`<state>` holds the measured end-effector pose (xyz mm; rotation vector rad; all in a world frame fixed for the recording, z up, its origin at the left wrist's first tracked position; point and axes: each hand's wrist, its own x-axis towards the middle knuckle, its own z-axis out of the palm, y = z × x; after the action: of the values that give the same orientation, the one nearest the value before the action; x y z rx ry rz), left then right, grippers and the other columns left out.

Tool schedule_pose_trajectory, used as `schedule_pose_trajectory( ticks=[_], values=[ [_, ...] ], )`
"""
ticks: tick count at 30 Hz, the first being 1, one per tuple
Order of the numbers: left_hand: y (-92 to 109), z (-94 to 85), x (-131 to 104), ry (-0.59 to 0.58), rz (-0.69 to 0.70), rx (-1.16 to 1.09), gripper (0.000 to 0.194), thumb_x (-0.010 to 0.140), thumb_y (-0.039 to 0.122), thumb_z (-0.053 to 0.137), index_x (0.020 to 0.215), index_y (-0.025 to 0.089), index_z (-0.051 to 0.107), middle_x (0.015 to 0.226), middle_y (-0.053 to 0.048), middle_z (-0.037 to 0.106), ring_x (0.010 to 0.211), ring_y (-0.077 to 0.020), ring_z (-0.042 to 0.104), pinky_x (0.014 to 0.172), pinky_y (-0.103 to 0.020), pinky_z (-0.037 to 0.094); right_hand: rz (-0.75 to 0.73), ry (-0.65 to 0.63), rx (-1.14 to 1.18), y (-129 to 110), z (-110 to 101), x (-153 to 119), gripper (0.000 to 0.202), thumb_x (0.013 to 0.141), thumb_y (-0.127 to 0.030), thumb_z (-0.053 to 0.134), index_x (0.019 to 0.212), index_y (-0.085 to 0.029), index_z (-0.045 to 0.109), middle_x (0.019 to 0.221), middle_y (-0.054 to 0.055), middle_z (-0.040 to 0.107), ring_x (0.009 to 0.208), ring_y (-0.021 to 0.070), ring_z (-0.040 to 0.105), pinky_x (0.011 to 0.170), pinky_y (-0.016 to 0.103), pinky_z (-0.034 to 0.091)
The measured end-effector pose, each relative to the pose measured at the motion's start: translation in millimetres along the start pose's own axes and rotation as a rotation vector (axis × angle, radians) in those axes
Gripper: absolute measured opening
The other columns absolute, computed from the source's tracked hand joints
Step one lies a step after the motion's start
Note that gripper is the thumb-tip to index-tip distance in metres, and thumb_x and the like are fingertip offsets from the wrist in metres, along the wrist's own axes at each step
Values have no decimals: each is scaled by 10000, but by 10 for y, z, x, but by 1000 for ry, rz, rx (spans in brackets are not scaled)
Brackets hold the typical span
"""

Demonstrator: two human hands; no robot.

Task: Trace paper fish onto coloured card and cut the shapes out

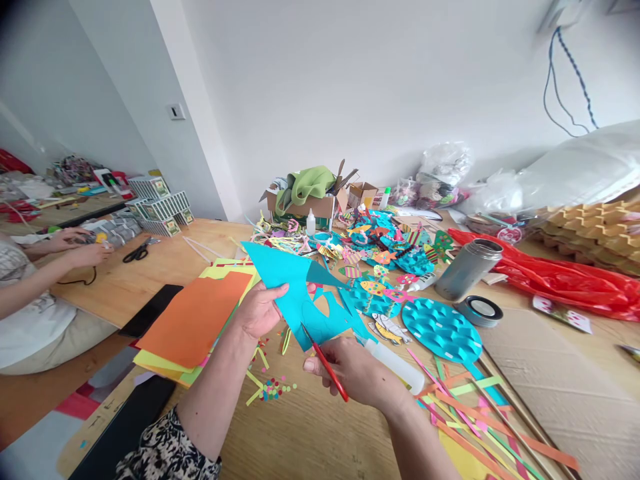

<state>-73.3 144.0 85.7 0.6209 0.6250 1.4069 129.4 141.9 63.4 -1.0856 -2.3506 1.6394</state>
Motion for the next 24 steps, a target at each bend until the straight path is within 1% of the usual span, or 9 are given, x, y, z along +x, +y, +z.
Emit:
schedule_pose_trajectory(
  ticks=[6,15,19,24],
  values=[
    [-32,6,-6,-19,10,33,565,665,69,750,1208,146,617,1088,-151,712,1076,-359,640,991,-539,442,26,26,15,-55,14,-13,505,843,-640,513,680,-162,534,610,40,643,507,130,615,417,194,391],
    [-64,-11,8,-24,25,44,558,654,60,742,1193,148,627,1055,-139,725,1099,-353,629,1010,-535,423,25,41,-12,-46,35,16,549,857,-671,458,675,-159,534,602,59,655,490,136,620,411,199,397],
    [-41,-7,8,-1,13,31,527,637,66,754,1148,138,648,1036,-144,729,1092,-363,630,994,-545,430,32,49,-32,-61,39,12,530,850,-657,487,654,-165,520,598,51,650,487,137,619,399,194,384],
    [0,-17,12,22,39,37,525,608,57,766,1114,149,662,1047,-129,728,1103,-349,626,996,-508,439,31,71,-51,-8,47,20,469,847,-615,535,685,-175,548,615,38,646,511,140,621,406,200,405]
  ],
)
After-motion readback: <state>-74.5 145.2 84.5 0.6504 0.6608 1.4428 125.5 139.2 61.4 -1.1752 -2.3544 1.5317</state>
